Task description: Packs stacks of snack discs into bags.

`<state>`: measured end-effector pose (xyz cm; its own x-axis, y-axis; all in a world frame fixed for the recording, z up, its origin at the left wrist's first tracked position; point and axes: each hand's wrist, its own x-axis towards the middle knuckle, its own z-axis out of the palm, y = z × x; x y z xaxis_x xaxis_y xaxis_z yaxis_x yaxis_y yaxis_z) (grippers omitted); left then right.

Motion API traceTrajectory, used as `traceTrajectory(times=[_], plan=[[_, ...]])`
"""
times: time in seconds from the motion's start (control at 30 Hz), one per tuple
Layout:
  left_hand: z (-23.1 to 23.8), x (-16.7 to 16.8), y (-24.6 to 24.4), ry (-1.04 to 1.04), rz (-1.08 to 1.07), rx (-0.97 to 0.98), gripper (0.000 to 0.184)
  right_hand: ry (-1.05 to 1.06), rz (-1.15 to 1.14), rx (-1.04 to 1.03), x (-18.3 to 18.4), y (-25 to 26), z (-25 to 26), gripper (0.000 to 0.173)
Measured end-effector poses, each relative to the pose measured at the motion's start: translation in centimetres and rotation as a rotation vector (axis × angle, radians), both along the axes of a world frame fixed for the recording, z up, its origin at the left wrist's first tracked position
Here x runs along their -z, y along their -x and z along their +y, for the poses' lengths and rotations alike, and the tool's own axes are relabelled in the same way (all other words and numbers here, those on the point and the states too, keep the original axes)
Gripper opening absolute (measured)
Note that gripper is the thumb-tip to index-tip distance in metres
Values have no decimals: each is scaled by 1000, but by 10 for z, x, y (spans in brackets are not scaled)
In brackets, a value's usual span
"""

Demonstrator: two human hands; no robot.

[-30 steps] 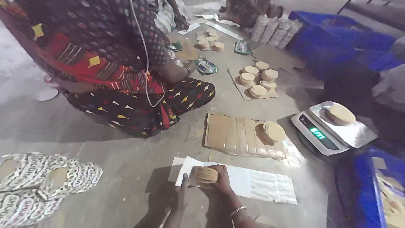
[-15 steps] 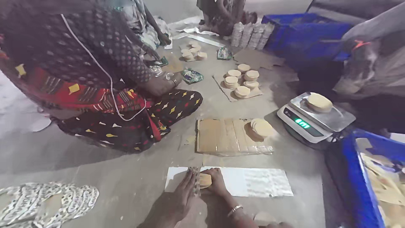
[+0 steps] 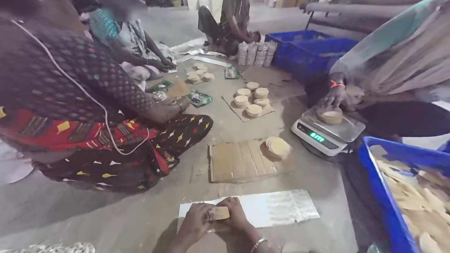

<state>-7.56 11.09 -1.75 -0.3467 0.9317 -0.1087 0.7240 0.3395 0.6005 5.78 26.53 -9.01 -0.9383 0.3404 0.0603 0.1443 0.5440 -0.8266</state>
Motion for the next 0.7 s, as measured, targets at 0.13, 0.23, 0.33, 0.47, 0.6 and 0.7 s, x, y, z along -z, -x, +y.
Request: traceTrajectory(times=[0.13, 0.23, 0.33, 0.47, 0.6, 0.7], plan=[[2, -7, -2, 65, -38, -24, 41, 23, -461, 128, -49, -7, -11, 71], [6, -9, -6, 36, -34, -22, 39, 456, -161, 660, -62, -43, -59, 72], [12, -19, -13, -55, 20, -12, 42, 1280, 69, 1066, -73, -49, -131, 25], [14, -50, -34, -247, 58, 45, 36, 2131, 245, 896, -78, -20, -157, 72], [9, -69, -40, -480, 142, 64, 35, 2070, 789, 897, -61, 3, -116, 67], [1, -74, -36, -536, 151, 43, 35, 1945, 1008, 826, -50, -15, -78, 52]])
